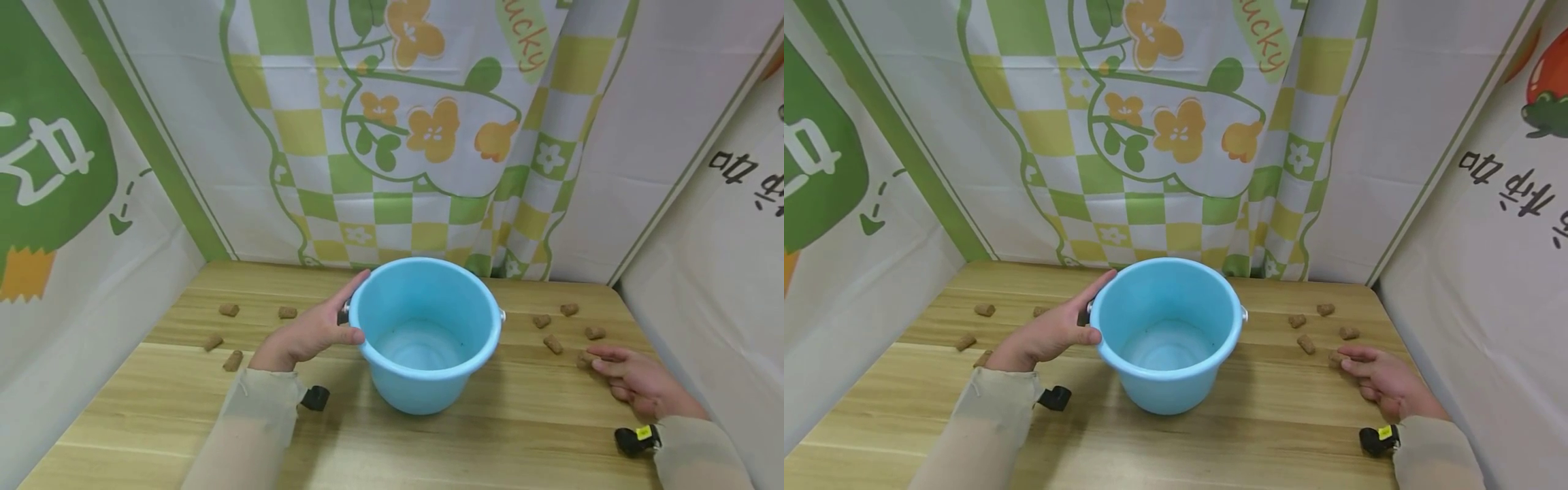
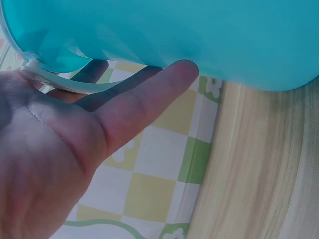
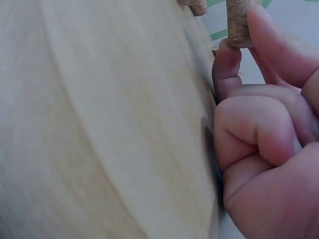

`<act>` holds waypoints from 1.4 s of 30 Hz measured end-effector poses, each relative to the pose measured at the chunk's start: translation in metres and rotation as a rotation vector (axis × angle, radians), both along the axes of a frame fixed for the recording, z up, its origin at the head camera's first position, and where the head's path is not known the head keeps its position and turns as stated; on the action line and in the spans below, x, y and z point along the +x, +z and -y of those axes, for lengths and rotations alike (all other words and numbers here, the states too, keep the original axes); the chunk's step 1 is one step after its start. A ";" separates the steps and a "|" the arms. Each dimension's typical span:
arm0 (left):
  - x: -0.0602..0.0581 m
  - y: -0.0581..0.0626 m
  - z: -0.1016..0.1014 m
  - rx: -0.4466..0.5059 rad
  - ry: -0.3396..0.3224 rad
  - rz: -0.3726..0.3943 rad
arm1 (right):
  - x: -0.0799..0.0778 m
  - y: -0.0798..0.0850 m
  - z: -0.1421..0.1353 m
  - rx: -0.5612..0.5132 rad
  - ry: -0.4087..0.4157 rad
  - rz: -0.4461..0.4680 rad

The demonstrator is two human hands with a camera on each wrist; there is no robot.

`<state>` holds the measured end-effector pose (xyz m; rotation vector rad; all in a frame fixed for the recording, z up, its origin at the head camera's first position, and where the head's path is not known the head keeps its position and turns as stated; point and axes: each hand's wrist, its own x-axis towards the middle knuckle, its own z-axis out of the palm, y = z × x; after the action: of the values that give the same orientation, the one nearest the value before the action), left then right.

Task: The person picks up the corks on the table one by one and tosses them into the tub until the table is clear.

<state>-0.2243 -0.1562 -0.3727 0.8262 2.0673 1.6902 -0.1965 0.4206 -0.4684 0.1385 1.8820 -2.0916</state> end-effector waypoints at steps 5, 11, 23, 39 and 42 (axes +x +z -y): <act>0.001 0.000 -0.001 0.013 -0.001 0.033 | 0.001 0.000 -0.006 -0.205 0.082 -0.005; 0.002 -0.001 -0.001 0.022 -0.008 0.041 | -0.004 0.009 -0.008 -0.397 0.198 -0.044; 0.001 -0.002 0.000 0.046 -0.023 0.067 | -0.013 0.073 0.024 -0.556 0.211 -0.198; 0.000 -0.002 -0.001 0.059 -0.030 0.082 | -0.005 0.164 0.097 -0.281 0.158 -0.342; 0.000 -0.002 -0.002 0.058 -0.029 0.079 | -0.001 0.179 0.112 -0.128 0.105 -0.349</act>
<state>-0.2243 -0.1546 -0.3749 0.7904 1.9541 1.7459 -0.1974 0.3090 -0.2895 -0.3707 1.8810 -2.2686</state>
